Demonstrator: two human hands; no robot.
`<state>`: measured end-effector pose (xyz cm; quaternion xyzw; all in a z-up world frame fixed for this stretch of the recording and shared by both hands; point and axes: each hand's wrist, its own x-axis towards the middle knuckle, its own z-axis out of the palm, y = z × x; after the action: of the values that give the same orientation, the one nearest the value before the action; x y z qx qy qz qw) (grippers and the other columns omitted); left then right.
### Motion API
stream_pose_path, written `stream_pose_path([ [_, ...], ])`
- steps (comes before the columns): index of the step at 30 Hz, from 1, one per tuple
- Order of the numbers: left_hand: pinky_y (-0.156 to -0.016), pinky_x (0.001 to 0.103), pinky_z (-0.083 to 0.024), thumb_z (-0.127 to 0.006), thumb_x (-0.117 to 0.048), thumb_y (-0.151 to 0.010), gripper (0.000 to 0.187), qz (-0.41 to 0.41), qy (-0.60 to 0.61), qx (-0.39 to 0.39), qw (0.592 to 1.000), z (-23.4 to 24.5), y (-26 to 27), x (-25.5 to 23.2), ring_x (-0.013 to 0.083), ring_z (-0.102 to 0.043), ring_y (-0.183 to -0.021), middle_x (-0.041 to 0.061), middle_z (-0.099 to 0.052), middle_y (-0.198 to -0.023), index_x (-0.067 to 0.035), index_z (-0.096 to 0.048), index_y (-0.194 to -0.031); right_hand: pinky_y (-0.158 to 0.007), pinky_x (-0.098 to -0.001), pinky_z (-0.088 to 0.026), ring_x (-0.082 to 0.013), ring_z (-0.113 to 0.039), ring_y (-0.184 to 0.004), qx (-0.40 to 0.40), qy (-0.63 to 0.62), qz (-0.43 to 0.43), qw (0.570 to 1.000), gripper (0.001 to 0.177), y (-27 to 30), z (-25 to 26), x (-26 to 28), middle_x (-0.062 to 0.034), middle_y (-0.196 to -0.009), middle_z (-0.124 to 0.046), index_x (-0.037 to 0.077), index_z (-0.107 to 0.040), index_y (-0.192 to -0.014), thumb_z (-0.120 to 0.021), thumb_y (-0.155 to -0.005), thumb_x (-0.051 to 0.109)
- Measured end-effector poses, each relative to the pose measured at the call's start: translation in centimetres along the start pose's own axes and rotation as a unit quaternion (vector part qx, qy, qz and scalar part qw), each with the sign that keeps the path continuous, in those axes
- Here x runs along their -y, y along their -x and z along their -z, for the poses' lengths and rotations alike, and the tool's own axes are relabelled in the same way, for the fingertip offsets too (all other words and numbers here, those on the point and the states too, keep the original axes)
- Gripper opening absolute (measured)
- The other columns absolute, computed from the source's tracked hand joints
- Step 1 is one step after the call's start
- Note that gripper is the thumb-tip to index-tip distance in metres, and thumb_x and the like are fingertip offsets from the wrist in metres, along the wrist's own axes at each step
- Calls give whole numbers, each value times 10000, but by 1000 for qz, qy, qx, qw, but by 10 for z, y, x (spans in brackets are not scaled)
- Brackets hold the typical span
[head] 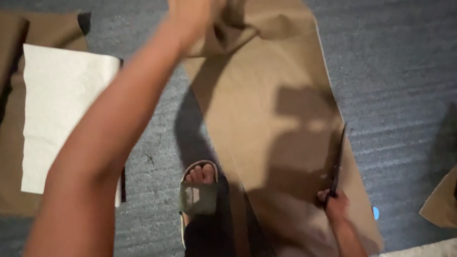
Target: Cutting pieces of fabric using large upholstery scissors on the floor.
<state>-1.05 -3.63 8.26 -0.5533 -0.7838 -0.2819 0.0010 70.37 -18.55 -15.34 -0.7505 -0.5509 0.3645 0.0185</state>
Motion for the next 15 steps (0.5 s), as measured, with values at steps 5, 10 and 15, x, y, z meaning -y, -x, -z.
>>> stream_pose_path([
  [5,-1097,564,-397,-632,-219,-918,426,-152,22,161,975,-36,171,-41,402,-458,-1364,210,-517,-1439,-77,-616,-1319,-749,-359,-592,-213,-708,-793,30,-275,76,958,125,-34,-22,-71,-82,-805,-659,46,-568,-906,-678,-853,20],
  [10,-1148,619,-307,-649,-313,-875,582,-99,-90,235,963,-79,204,9,394,-336,-1453,187,-409,-1552,-87,-539,-1400,-739,-397,-612,-240,-688,-754,49,-371,42,926,218,-71,-32,-123,-81,-780,-626,72,-531,-895,-674,-803,-63],
  [15,-1086,654,-292,-693,-348,-850,718,180,-60,131,973,-75,171,65,481,-260,-1430,221,-310,-1585,-12,-438,-1430,-699,-369,-541,-198,-611,-732,13,-144,49,988,201,-52,-12,-76,-75,-788,-635,77,-577,-855,-755,-858,-17],
])
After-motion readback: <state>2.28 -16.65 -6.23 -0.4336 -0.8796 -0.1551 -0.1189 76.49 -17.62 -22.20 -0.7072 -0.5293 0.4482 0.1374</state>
